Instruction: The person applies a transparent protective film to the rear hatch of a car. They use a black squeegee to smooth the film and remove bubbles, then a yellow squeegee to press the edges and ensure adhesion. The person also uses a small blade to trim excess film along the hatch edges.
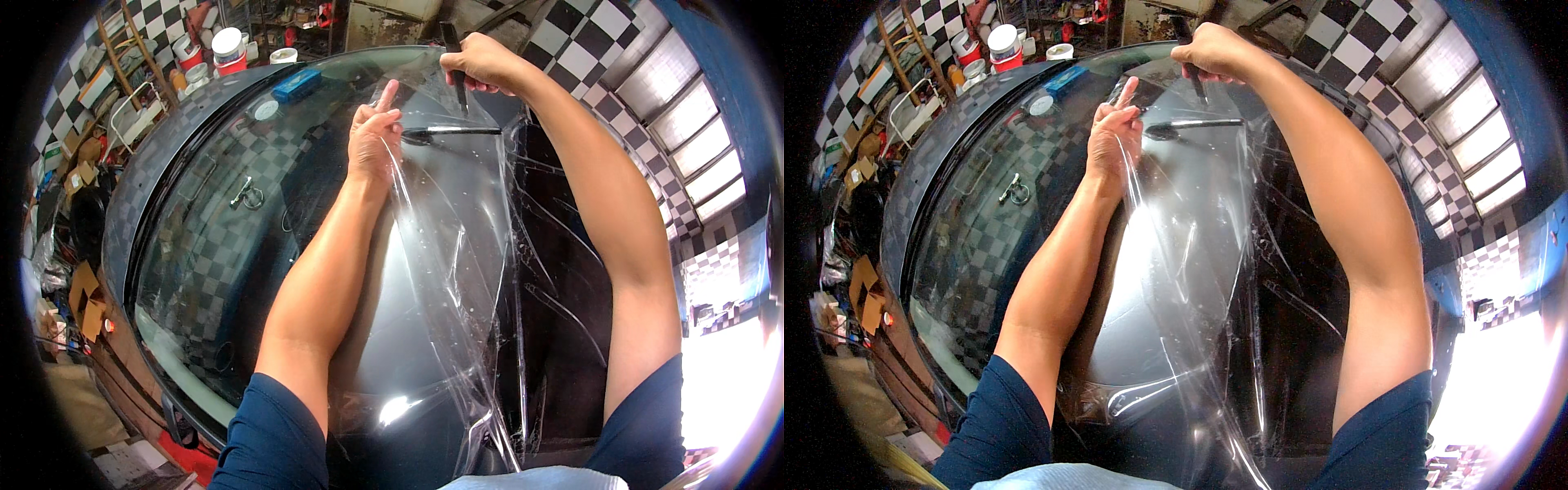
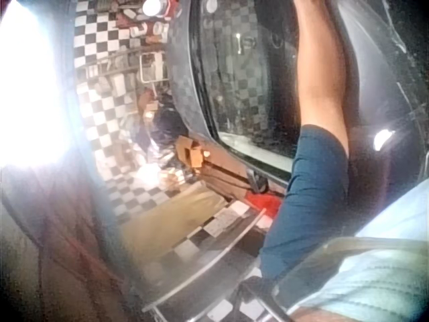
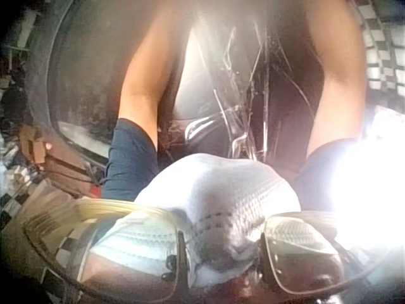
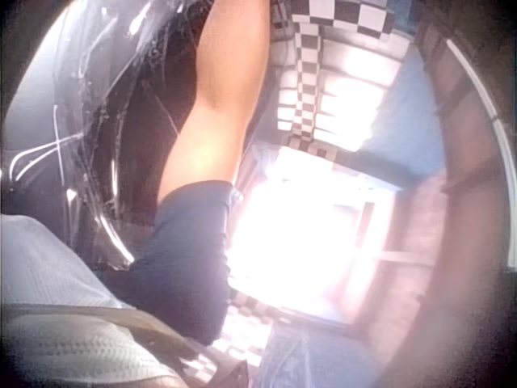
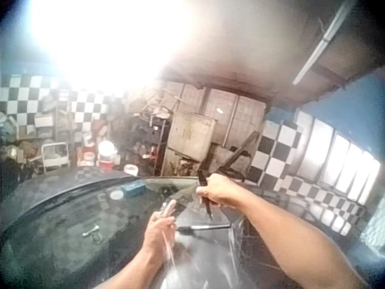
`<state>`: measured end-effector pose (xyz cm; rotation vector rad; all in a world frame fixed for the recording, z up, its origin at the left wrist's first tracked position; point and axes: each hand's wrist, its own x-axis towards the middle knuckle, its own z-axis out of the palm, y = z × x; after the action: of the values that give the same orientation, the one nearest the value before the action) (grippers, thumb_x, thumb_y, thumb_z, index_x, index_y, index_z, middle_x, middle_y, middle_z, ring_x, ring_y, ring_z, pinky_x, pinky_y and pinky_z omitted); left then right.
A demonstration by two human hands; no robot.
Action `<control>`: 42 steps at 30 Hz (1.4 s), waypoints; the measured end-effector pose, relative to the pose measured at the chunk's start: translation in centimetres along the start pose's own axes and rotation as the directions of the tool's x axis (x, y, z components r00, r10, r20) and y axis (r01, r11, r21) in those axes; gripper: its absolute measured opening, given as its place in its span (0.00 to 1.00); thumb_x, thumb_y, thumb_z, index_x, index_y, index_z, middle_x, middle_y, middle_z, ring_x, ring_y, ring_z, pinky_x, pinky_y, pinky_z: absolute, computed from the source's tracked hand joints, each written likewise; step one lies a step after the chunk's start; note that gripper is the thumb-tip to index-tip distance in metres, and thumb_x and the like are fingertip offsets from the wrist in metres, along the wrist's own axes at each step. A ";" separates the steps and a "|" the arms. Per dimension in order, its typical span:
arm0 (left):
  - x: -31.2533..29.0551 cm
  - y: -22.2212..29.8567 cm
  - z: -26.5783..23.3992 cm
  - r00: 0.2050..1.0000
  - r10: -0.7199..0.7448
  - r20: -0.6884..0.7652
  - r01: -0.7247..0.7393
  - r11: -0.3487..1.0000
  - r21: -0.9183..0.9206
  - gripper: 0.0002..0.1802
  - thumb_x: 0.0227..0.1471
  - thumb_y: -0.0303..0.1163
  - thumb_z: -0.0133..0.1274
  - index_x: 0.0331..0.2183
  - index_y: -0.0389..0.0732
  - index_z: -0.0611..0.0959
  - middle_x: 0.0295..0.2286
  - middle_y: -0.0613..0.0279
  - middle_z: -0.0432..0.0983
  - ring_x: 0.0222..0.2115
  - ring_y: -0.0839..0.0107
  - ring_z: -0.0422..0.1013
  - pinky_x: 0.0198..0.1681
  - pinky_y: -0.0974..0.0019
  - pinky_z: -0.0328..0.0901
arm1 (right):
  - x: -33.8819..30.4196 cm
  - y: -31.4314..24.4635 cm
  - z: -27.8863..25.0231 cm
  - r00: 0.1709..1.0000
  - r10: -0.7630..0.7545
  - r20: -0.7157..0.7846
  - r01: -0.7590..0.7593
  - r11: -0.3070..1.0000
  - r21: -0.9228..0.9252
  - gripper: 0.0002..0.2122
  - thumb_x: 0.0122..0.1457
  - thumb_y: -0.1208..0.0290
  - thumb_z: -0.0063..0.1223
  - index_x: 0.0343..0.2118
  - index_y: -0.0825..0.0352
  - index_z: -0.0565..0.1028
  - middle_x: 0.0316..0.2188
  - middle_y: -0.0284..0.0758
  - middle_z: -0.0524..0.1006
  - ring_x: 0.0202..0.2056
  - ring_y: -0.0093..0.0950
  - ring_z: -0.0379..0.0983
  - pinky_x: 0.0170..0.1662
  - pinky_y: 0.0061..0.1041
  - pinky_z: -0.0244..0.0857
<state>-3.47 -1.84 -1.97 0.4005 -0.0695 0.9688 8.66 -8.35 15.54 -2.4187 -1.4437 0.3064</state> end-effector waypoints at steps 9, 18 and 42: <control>0.2 -0.2 -0.3 1.000 -0.004 0.020 0.005 0.999 -0.050 0.17 0.38 0.11 0.49 0.14 0.44 0.63 0.54 0.46 0.61 0.26 0.77 0.65 0.26 0.76 0.60 | 1.4 -1.6 0.7 0.999 0.013 0.050 -0.006 0.990 -0.138 0.13 0.45 0.59 0.48 0.18 0.65 0.75 0.09 0.30 0.65 0.08 0.21 0.58 0.10 0.24 0.48; 0.0 0.2 -0.1 0.999 -0.012 0.039 0.014 0.998 -0.059 0.15 0.41 0.13 0.48 0.16 0.43 0.64 0.54 0.52 0.62 0.26 0.76 0.68 0.29 0.76 0.63 | 0.5 0.3 -0.3 0.998 0.021 0.055 -0.024 0.998 0.052 0.13 0.47 0.60 0.49 0.17 0.66 0.76 0.09 0.30 0.66 0.08 0.19 0.57 0.11 0.20 0.48; -0.2 0.0 0.2 1.000 -0.018 0.002 0.018 0.997 -0.078 0.17 0.38 0.11 0.48 0.14 0.44 0.63 0.56 0.50 0.59 0.25 0.78 0.65 0.25 0.78 0.58 | 1.8 -1.9 1.0 1.000 -0.026 0.009 0.024 0.993 0.111 0.14 0.46 0.61 0.51 0.17 0.68 0.77 0.09 0.31 0.65 0.09 0.20 0.56 0.11 0.21 0.47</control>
<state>-3.56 -2.06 -1.82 0.3292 -0.1044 0.9455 7.65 -5.80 15.26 -2.3123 -1.4211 0.3840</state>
